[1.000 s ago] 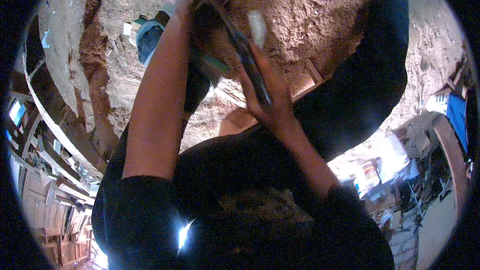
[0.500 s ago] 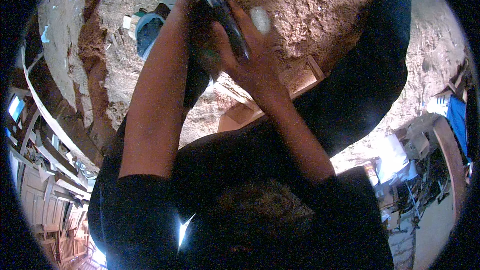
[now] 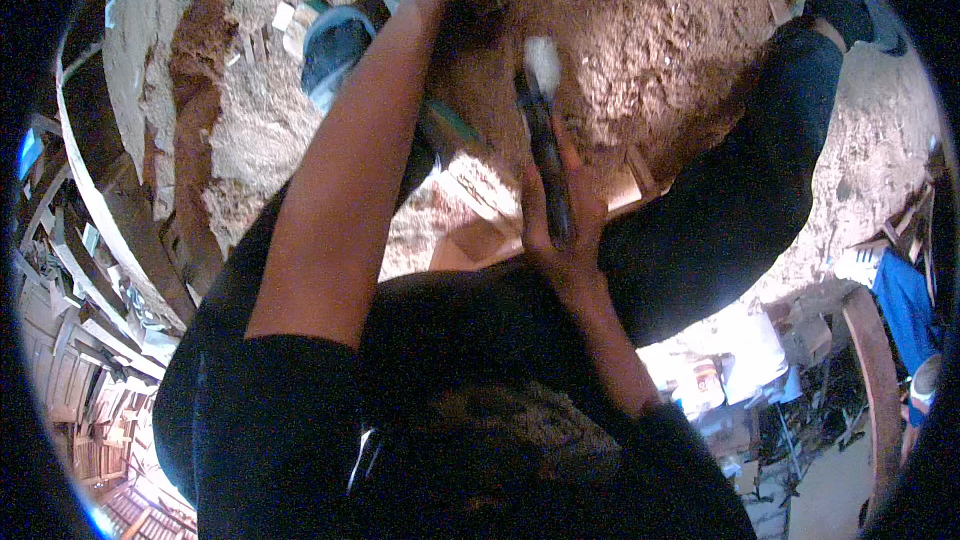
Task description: The person sits on the floor and uses a hand saw to cut small wooden blocks. They hold the wood with one hand and saw with the other, producing sawdust. The person occasionally repositions the wood and continues cutting.
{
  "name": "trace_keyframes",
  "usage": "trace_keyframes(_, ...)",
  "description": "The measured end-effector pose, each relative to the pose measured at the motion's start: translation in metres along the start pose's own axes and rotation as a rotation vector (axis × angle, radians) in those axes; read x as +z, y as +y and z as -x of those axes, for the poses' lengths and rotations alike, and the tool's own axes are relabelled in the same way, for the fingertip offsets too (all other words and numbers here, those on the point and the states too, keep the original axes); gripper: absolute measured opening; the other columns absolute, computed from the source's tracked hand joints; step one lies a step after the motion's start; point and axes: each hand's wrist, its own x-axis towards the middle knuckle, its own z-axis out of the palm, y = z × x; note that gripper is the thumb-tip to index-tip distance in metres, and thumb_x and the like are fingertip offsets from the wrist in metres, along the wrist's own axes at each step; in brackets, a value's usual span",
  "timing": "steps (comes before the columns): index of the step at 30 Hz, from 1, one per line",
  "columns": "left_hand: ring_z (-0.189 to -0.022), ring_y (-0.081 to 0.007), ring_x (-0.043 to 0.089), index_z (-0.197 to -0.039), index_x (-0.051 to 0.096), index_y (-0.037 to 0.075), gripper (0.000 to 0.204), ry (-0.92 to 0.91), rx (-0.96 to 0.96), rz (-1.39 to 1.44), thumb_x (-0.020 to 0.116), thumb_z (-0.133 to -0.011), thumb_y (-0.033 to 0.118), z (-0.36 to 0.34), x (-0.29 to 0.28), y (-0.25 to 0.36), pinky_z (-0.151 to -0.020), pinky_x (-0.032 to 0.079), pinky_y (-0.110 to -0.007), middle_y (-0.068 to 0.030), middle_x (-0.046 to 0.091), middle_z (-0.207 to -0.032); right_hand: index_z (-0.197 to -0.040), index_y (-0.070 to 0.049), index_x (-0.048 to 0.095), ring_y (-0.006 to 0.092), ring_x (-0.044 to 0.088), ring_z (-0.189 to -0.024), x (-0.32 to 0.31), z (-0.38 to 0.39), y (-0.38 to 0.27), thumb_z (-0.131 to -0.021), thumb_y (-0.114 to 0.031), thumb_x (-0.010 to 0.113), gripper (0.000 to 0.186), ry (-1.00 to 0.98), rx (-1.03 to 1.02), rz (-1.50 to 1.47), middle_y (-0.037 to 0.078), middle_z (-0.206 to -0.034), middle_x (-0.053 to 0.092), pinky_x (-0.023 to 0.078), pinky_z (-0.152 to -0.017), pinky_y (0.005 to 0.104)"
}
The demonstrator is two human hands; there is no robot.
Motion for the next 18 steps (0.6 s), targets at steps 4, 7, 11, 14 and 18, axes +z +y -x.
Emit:
trace_keyframes(4,-0.090,-0.0404,0.071,-0.114,0.065,0.014,0.034,-0.037,-0.022,-0.094,0.070,-0.087,0.032,0.024,0.000,0.008,-0.077,0.055,-0.050,-0.0205,0.073,-0.093,-0.138,0.005,0.053,0.0305,0.069,-0.084,-0.019,-0.081,-0.017,-0.100,-0.014,0.062,0.043,-0.327,-0.012,-0.215,0.021,-0.099,0.069,0.055,-0.075,0.0392)
trace_keyframes(7,-0.092,-0.0403,0.071,-0.115,0.065,0.013,0.034,0.013,0.009,-0.107,0.071,-0.087,0.031,0.013,0.006,-0.014,-0.078,0.055,-0.051,-0.0209,0.073,-0.097,-0.140,0.004,0.052,0.0318,0.069,-0.085,-0.012,-0.071,-0.011,-0.099,-0.015,0.061,0.046,-0.277,-0.120,-0.159,0.023,-0.101,0.069,0.055,-0.076,0.0404)
trace_keyframes(11,-0.096,-0.0393,0.071,-0.117,0.065,0.013,0.036,-0.114,-0.135,-0.061,0.071,-0.087,0.030,0.032,-0.021,0.024,-0.082,0.055,-0.051,-0.0211,0.073,-0.102,-0.140,0.002,0.052,0.0325,0.070,-0.086,-0.006,-0.006,0.020,-0.099,-0.016,0.062,0.046,-0.062,-0.147,0.077,0.024,-0.100,0.070,0.054,-0.078,0.0425)
trace_keyframes(14,-0.096,-0.0384,0.072,-0.118,0.066,0.014,0.039,-0.082,-0.114,-0.054,0.071,-0.087,0.036,0.027,-0.020,0.024,-0.085,0.054,-0.050,-0.0190,0.074,-0.098,-0.142,0.002,0.051,0.0375,0.068,-0.097,-0.008,-0.041,-0.023,-0.099,-0.016,0.061,0.047,-0.218,0.157,0.016,0.027,-0.112,0.068,0.053,-0.084,0.0442)
trace_keyframes(18,-0.096,-0.0387,0.072,-0.119,0.066,0.014,0.043,-0.009,-0.006,-0.037,0.069,-0.087,0.043,0.013,-0.008,-0.007,-0.084,0.055,-0.051,-0.0188,0.074,-0.097,-0.142,0.003,0.051,0.0366,0.069,-0.097,-0.020,-0.017,-0.023,-0.100,-0.018,0.062,0.048,-0.213,0.183,0.006,0.028,-0.118,0.067,0.054,-0.080,0.0407)
